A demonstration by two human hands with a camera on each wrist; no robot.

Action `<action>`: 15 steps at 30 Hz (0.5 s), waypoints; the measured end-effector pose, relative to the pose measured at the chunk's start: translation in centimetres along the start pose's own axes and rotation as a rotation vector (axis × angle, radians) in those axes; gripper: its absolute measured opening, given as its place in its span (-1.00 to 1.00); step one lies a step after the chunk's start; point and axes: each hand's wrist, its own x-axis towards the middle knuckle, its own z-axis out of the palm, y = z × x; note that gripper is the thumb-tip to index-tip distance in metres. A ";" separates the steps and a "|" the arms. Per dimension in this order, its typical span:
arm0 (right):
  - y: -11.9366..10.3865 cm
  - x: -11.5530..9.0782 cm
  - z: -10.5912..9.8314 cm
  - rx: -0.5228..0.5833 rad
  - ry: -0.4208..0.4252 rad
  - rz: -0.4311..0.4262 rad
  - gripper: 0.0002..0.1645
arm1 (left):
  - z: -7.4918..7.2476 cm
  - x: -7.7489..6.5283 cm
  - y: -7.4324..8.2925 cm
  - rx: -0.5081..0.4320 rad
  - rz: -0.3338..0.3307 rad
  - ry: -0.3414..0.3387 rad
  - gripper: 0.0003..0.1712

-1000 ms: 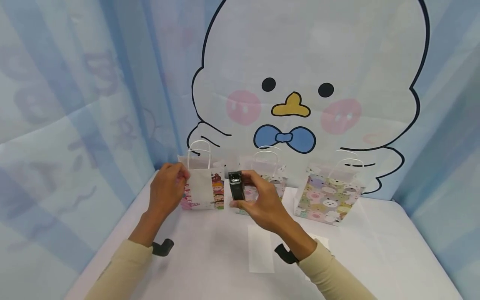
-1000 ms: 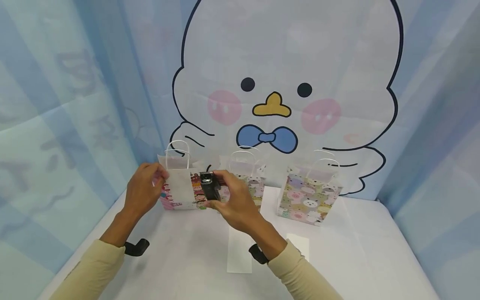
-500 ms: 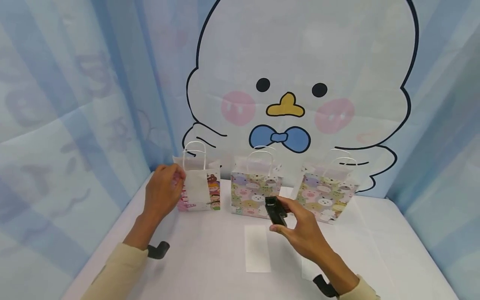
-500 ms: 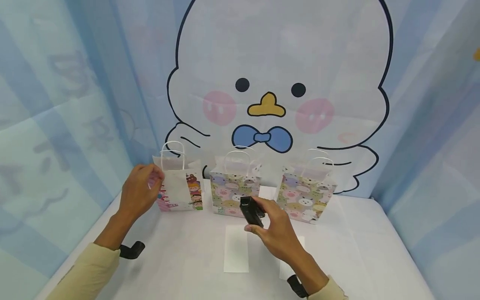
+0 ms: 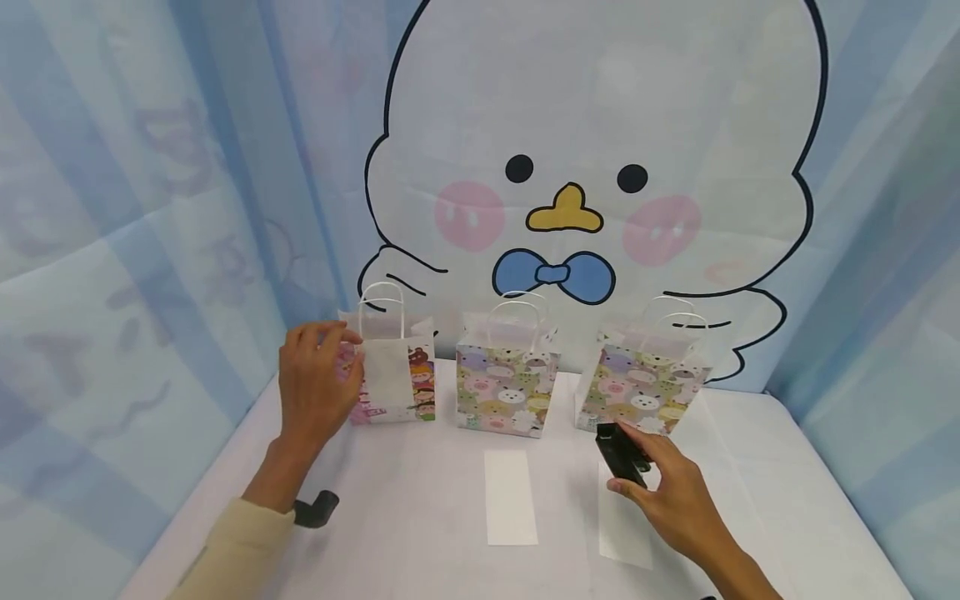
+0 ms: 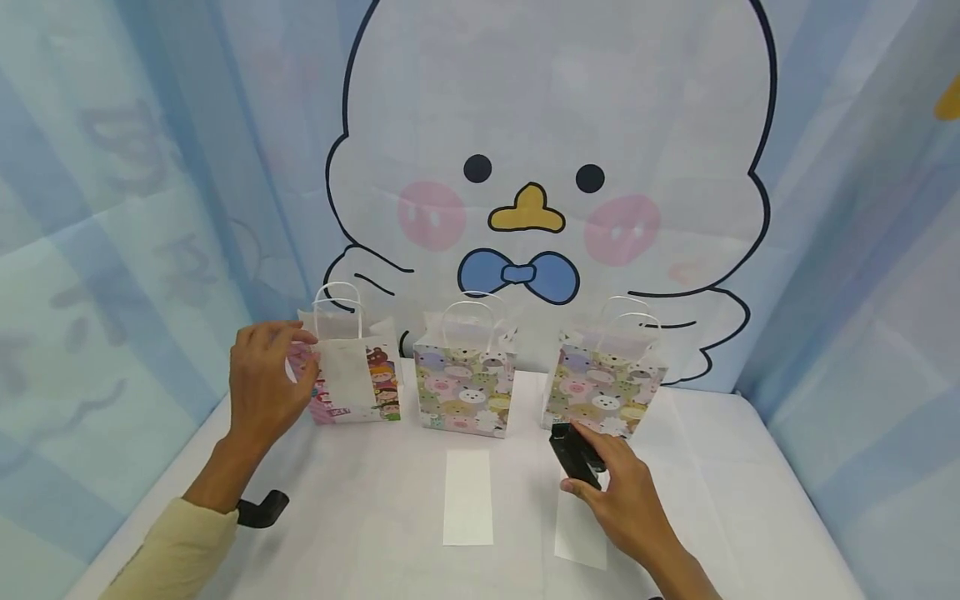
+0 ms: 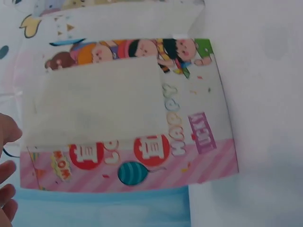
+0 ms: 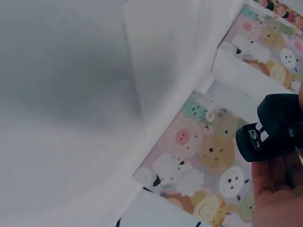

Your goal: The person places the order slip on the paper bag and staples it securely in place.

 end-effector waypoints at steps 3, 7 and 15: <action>1.3 -0.6 -0.4 -0.049 0.007 0.011 0.13 | 0.0 0.2 0.9 -0.026 0.012 0.070 -0.71; 2.9 -1.2 -0.9 -0.098 0.008 0.041 0.10 | 0.2 0.5 2.8 -0.052 0.068 0.120 -0.73; 5.8 -2.1 -1.4 -0.160 -0.030 0.175 0.05 | 1.9 0.9 7.0 -0.171 0.155 0.021 -0.70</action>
